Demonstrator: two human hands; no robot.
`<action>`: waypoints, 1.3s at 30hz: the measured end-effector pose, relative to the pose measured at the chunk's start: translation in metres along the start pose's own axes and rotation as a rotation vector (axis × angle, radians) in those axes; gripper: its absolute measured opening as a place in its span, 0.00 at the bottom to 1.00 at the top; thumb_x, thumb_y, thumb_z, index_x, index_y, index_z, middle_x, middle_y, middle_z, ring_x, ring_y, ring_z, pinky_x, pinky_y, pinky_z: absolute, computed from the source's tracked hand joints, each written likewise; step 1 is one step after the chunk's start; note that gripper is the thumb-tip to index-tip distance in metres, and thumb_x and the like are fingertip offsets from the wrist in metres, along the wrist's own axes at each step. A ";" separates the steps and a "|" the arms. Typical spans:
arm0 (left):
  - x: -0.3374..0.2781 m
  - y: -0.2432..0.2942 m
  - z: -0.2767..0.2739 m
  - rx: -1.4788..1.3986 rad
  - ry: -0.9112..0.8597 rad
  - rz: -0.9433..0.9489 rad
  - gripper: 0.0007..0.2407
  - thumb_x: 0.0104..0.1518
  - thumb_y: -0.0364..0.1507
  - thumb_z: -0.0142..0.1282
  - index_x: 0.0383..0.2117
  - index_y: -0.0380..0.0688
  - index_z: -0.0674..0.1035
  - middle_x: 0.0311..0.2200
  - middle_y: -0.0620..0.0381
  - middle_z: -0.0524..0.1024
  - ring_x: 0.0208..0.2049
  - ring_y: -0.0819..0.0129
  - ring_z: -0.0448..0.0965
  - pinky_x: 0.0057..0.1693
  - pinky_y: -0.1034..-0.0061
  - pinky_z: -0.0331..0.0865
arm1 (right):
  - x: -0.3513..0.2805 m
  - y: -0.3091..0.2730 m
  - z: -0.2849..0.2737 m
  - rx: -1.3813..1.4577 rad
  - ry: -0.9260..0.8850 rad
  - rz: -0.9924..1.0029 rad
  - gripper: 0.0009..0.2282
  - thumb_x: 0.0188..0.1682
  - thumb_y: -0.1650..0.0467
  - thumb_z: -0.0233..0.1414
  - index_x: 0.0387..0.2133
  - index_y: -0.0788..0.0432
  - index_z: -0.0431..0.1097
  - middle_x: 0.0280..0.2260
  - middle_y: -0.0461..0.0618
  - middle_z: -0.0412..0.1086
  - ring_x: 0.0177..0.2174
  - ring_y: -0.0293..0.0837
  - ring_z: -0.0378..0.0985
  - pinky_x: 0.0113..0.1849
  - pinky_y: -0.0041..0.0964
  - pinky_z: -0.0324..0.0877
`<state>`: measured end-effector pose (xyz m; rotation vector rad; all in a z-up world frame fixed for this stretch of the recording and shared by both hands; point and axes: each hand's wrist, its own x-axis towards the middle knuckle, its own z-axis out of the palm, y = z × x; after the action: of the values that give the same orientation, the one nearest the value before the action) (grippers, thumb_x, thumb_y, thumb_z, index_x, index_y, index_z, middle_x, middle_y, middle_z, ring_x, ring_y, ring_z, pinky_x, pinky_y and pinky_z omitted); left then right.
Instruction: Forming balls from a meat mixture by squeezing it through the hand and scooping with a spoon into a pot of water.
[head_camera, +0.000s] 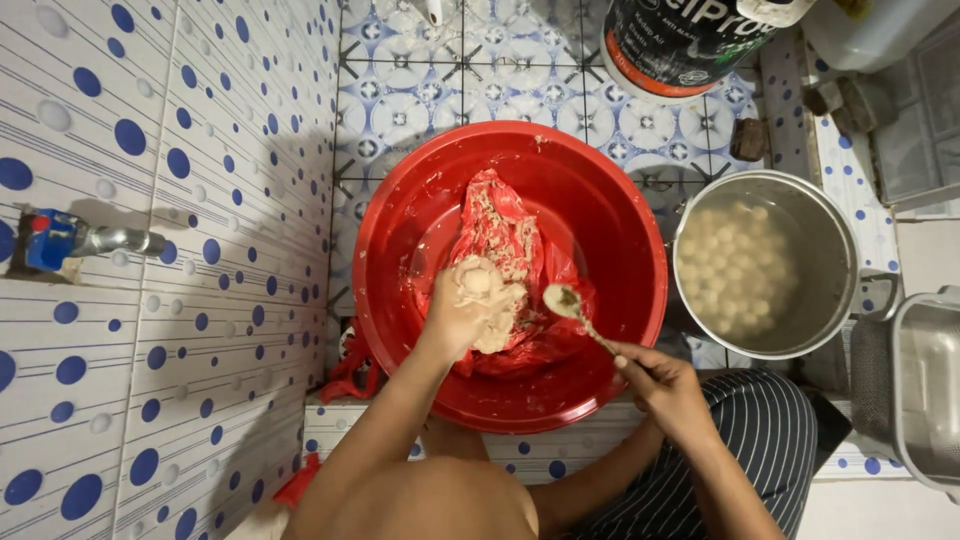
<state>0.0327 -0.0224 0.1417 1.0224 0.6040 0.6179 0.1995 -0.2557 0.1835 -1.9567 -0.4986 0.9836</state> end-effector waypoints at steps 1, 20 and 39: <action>0.000 0.000 0.000 0.122 0.023 0.034 0.11 0.48 0.15 0.65 0.35 0.36 0.77 0.28 0.56 0.78 0.27 0.73 0.77 0.34 0.82 0.74 | -0.003 -0.005 0.001 0.064 0.036 -0.028 0.13 0.49 0.77 0.54 0.47 0.65 0.78 0.25 0.58 0.80 0.19 0.40 0.76 0.22 0.27 0.69; 0.002 0.006 0.013 1.357 0.083 0.086 0.27 0.47 0.16 0.63 0.55 0.36 0.66 0.30 0.44 0.77 0.29 0.54 0.80 0.37 0.62 0.80 | -0.044 -0.094 0.045 -0.651 0.026 -0.465 0.17 0.42 0.79 0.53 0.46 0.58 0.75 0.27 0.49 0.77 0.18 0.45 0.79 0.23 0.39 0.74; 0.007 -0.003 -0.013 -0.212 0.006 -0.445 0.30 0.56 0.52 0.47 0.43 0.30 0.78 0.33 0.44 0.78 0.30 0.61 0.79 0.39 0.68 0.77 | -0.003 -0.017 0.041 0.055 0.043 -0.319 0.14 0.49 0.78 0.54 0.48 0.58 0.77 0.25 0.48 0.74 0.19 0.32 0.63 0.22 0.22 0.58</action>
<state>0.0286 -0.0112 0.1326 0.6574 0.7275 0.2835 0.1656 -0.2269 0.1857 -1.7771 -0.7257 0.7436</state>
